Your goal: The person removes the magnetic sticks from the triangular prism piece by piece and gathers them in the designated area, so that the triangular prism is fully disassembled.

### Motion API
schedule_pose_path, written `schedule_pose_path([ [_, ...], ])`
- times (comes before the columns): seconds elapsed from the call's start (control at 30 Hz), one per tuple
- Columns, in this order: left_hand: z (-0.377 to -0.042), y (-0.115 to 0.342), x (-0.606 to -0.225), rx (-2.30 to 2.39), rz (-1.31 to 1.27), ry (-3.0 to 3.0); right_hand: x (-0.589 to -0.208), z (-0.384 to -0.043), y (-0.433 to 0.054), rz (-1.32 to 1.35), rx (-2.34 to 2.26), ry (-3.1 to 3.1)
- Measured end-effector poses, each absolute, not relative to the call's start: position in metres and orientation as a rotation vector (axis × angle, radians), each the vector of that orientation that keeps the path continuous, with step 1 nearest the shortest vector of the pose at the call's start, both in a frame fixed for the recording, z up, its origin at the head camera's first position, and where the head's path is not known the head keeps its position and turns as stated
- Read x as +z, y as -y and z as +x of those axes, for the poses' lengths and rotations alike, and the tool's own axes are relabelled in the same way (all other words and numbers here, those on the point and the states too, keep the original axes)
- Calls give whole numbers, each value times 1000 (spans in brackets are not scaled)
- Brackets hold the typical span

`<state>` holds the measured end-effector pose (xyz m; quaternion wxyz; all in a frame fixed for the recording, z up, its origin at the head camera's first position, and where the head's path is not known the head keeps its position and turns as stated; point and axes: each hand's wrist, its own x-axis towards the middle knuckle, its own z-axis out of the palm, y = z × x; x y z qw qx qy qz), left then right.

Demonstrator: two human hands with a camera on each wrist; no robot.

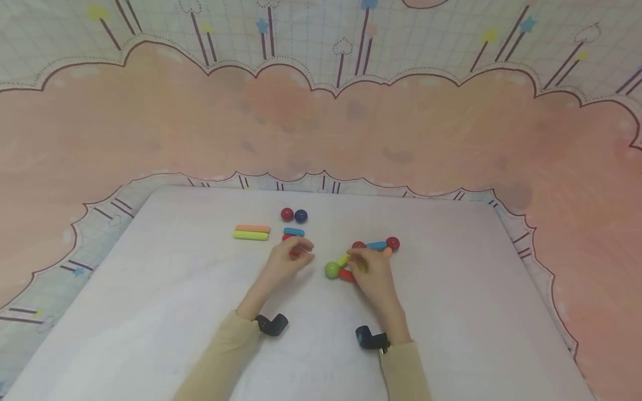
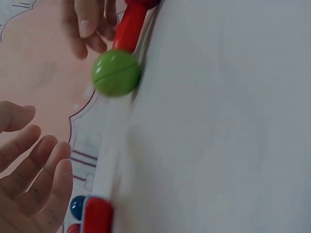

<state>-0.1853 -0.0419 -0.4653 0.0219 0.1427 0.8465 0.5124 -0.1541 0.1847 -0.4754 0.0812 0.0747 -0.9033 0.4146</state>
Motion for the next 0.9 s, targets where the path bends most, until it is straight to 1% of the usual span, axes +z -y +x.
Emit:
schedule_pose_path([
  [0.13, -178, 27, -475, 1611, 350, -2516, -479, -150, -183, 227, 1233, 2736],
  [0.23, -174, 17, -483, 1595, 311, -2496, -483, -149, -182, 283, 1214, 2722],
  [0.47, -168, 2, -494, 1580, 308, -2501, -489, -151, -182, 422, 1143, 2664],
  [0.9, -165, -3, -497, 1525, 369, -2562, -491, -148, -179, 393, 1088, 2710],
])
